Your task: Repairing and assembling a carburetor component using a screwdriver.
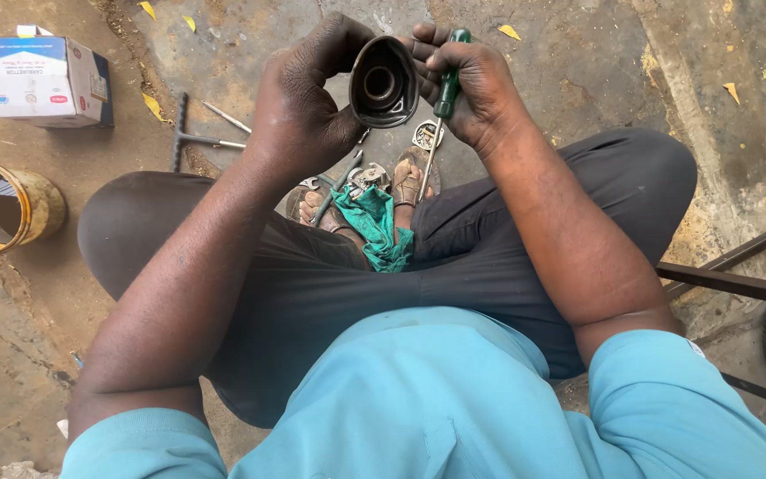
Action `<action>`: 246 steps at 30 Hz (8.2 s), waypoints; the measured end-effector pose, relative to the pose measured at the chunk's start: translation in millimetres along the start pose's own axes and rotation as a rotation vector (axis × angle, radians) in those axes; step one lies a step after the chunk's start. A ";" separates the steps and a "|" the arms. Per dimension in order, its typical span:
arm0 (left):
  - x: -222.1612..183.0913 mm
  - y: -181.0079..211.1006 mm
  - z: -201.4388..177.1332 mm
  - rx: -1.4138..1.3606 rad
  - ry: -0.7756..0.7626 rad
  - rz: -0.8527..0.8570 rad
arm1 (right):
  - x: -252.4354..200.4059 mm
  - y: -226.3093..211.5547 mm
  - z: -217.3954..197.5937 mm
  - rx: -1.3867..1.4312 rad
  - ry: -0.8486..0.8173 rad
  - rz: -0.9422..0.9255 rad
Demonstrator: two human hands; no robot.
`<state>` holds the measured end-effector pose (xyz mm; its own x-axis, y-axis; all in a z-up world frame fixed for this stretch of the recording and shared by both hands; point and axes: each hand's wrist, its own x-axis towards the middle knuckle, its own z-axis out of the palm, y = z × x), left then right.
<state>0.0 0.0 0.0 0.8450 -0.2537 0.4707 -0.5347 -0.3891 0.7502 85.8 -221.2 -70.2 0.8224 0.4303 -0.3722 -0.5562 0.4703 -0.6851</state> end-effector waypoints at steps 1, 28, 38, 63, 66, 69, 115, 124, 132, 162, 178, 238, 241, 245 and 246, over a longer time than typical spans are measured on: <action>0.0 -0.3 -0.4 0.000 -0.001 0.000 | 0.5 1.4 -1.2 0.001 0.001 0.000; -10.6 -18.4 4.6 0.019 -0.028 -0.103 | 17.9 22.4 -20.8 -0.252 0.075 -0.002; -8.7 -3.6 1.9 0.169 -0.012 -0.228 | 16.5 21.2 -5.6 -0.199 -0.025 -0.043; -7.8 -8.2 4.6 0.184 0.014 -0.270 | -1.6 5.9 -3.5 -0.255 -0.160 -0.161; -6.9 -4.8 4.7 0.180 0.013 -0.272 | -10.9 -1.8 5.0 -0.270 -0.154 -0.219; -6.2 -2.1 3.6 0.185 0.011 -0.263 | -13.2 -5.9 10.3 -0.305 -0.119 -0.281; -16.6 -19.4 3.4 0.314 -0.053 -0.438 | -45.2 -18.8 26.8 -0.443 -0.157 -0.385; -18.4 -19.6 7.2 0.288 -0.048 -0.415 | -57.6 -22.7 37.0 -0.511 -0.313 -0.478; -19.3 -25.0 10.1 0.310 -0.050 -0.416 | -43.1 -10.7 28.1 -0.515 -0.208 -0.488; -20.3 -33.9 9.9 0.316 -0.061 -0.334 | -46.7 -4.4 27.6 -0.760 -0.182 -0.616; 2.2 -2.9 5.8 0.227 0.064 -0.097 | -85.5 -30.5 48.2 -1.045 -0.161 -0.957; -0.1 -7.3 2.3 0.224 0.251 -0.010 | -130.5 -25.5 65.6 -0.662 -0.326 -1.471; -1.3 -7.2 2.8 0.208 0.241 -0.005 | -131.6 -25.9 68.7 -0.756 -0.359 -1.447; -1.2 -5.7 3.2 0.198 0.221 -0.003 | -133.3 -23.9 66.1 -0.816 -0.348 -1.392; -1.2 -5.1 2.8 0.193 0.216 -0.003 | -133.7 -23.6 65.6 -0.834 -0.343 -1.378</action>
<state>1.7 -0.2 -5.7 0.8175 -0.0659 0.5721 -0.5062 -0.5559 0.6593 -18.9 -239.3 36.8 0.4859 0.2584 0.8349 0.8338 0.1492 -0.5315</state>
